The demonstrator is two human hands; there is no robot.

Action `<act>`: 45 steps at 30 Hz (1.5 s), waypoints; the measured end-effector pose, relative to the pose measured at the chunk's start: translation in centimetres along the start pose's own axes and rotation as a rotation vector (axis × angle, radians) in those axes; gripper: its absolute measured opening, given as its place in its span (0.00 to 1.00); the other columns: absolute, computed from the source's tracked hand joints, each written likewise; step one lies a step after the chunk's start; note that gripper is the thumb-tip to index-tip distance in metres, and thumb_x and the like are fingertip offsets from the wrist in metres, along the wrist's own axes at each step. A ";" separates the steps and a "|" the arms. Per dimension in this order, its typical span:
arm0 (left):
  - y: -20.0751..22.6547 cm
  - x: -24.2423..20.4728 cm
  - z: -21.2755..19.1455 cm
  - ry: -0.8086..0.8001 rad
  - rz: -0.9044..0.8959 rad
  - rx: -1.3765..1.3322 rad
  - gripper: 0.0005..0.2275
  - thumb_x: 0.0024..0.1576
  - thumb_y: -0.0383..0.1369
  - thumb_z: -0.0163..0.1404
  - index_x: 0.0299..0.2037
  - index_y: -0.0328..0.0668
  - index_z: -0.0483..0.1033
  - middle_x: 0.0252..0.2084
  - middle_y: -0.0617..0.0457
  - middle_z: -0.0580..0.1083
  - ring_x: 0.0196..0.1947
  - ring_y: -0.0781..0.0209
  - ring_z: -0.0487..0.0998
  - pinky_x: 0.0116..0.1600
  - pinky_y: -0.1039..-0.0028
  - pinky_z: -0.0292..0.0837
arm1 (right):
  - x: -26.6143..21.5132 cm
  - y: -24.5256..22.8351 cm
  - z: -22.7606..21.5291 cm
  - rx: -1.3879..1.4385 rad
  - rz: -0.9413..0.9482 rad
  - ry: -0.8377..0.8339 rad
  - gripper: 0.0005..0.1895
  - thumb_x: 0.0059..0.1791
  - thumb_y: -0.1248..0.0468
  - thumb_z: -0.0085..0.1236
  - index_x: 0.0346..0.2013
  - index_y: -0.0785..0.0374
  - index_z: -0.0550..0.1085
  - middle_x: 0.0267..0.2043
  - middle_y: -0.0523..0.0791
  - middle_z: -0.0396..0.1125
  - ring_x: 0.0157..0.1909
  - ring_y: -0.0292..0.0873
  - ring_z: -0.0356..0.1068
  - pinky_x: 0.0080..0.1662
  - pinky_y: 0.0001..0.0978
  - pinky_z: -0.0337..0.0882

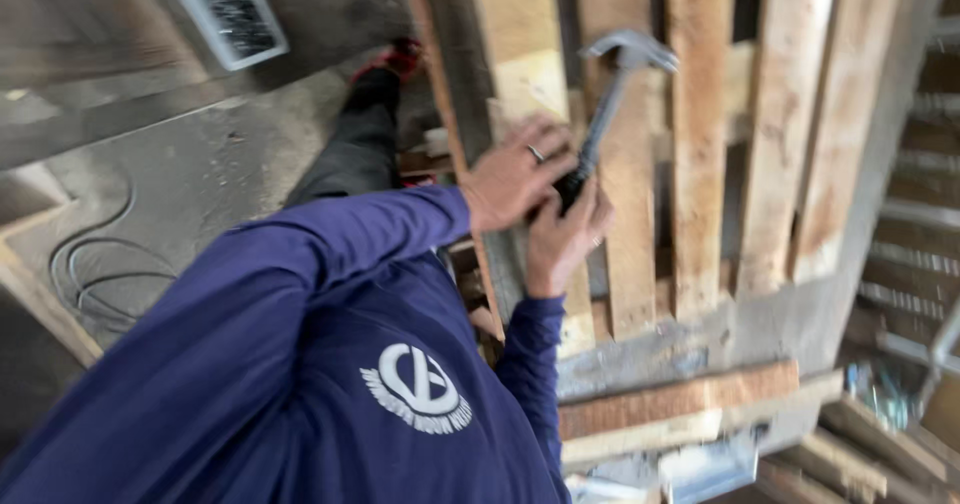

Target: The person repairs a wooden pallet by hammering nails into the wooden slats and blocks, occasionally picking up new nails from a container.

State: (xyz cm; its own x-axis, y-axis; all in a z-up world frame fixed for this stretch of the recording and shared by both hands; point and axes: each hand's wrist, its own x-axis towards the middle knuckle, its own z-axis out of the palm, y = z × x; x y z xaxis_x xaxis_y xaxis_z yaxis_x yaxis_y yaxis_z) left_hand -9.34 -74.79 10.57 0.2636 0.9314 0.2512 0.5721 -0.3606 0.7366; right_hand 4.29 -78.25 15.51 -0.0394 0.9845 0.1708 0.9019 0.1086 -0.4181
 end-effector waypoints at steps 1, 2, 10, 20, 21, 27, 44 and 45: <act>0.2 -0.9 0.1 0.050 0.032 -0.013 0.22 0.54 0.36 0.56 0.59 0.37 0.73 0.66 0.40 0.65 0.71 0.35 0.60 0.77 0.52 0.52 | -0.2 -1.4 0.0 -0.063 -0.088 0.040 0.27 0.46 0.71 0.56 0.62 0.68 0.70 0.57 0.56 0.63 0.59 0.61 0.63 0.59 0.53 0.64; -0.4 -1.9 -0.3 0.089 0.083 0.023 0.22 0.53 0.36 0.57 0.57 0.36 0.73 0.65 0.42 0.66 0.71 0.36 0.60 0.77 0.51 0.52 | -0.7 -3.2 0.5 -0.024 -0.160 0.013 0.26 0.46 0.74 0.54 0.60 0.66 0.72 0.58 0.55 0.63 0.60 0.59 0.63 0.61 0.53 0.64; -11.9 -15.5 -7.4 0.459 -0.381 -0.169 0.22 0.50 0.23 0.54 0.58 0.36 0.74 0.63 0.40 0.70 0.66 0.41 0.69 0.69 0.58 0.66 | -0.9 -16.0 11.9 0.511 -0.263 -0.441 0.14 0.52 0.75 0.55 0.53 0.65 0.75 0.50 0.51 0.69 0.53 0.50 0.72 0.55 0.37 0.73; -42.5 -26.8 -12.2 0.984 -1.249 -0.274 0.18 0.60 0.25 0.51 0.61 0.32 0.71 0.53 0.37 0.77 0.53 0.45 0.80 0.58 0.65 0.72 | 2.5 -30.0 52.2 0.591 -0.433 -0.837 0.14 0.54 0.70 0.55 0.56 0.66 0.73 0.47 0.54 0.72 0.48 0.52 0.76 0.50 0.37 0.75; -44.8 -27.0 -11.7 1.064 -1.228 -0.291 0.18 0.61 0.25 0.50 0.62 0.31 0.70 0.55 0.37 0.77 0.55 0.45 0.80 0.60 0.64 0.72 | 2.8 -30.4 56.3 0.558 -0.485 -0.828 0.16 0.54 0.71 0.54 0.57 0.65 0.72 0.48 0.55 0.71 0.49 0.54 0.75 0.52 0.40 0.75; -51.9 -26.6 -9.2 1.093 -1.322 -0.330 0.23 0.60 0.25 0.48 0.67 0.29 0.64 0.61 0.30 0.72 0.63 0.38 0.74 0.65 0.61 0.68 | 4.0 -32.6 70.7 0.255 -0.889 -0.792 0.39 0.45 0.65 0.67 0.65 0.72 0.57 0.61 0.65 0.56 0.60 0.70 0.62 0.60 0.51 0.68; -52.6 -28.8 -9.9 1.095 -1.274 -0.471 0.22 0.60 0.23 0.46 0.67 0.30 0.65 0.61 0.33 0.74 0.63 0.46 0.76 0.64 0.67 0.69 | 5.3 -34.6 70.0 0.138 -0.858 -1.102 0.21 0.44 0.68 0.62 0.48 0.64 0.65 0.48 0.57 0.65 0.47 0.65 0.71 0.49 0.53 0.73; -52.6 -28.7 -9.8 1.132 -1.236 -0.453 0.21 0.61 0.22 0.45 0.67 0.30 0.66 0.62 0.34 0.74 0.63 0.46 0.76 0.65 0.67 0.68 | 5.2 -34.3 69.5 0.178 -0.852 -1.082 0.20 0.44 0.69 0.61 0.49 0.64 0.66 0.47 0.57 0.65 0.47 0.65 0.70 0.49 0.53 0.72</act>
State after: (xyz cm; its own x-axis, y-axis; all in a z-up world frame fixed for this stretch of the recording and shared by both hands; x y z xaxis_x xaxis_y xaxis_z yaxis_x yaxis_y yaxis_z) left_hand -54.58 -82.09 -29.25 -0.8689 0.2667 -0.4169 -0.2981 0.3904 0.8710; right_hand -56.76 -67.26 -31.25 -0.9276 0.2135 -0.3065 0.3684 0.6587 -0.6560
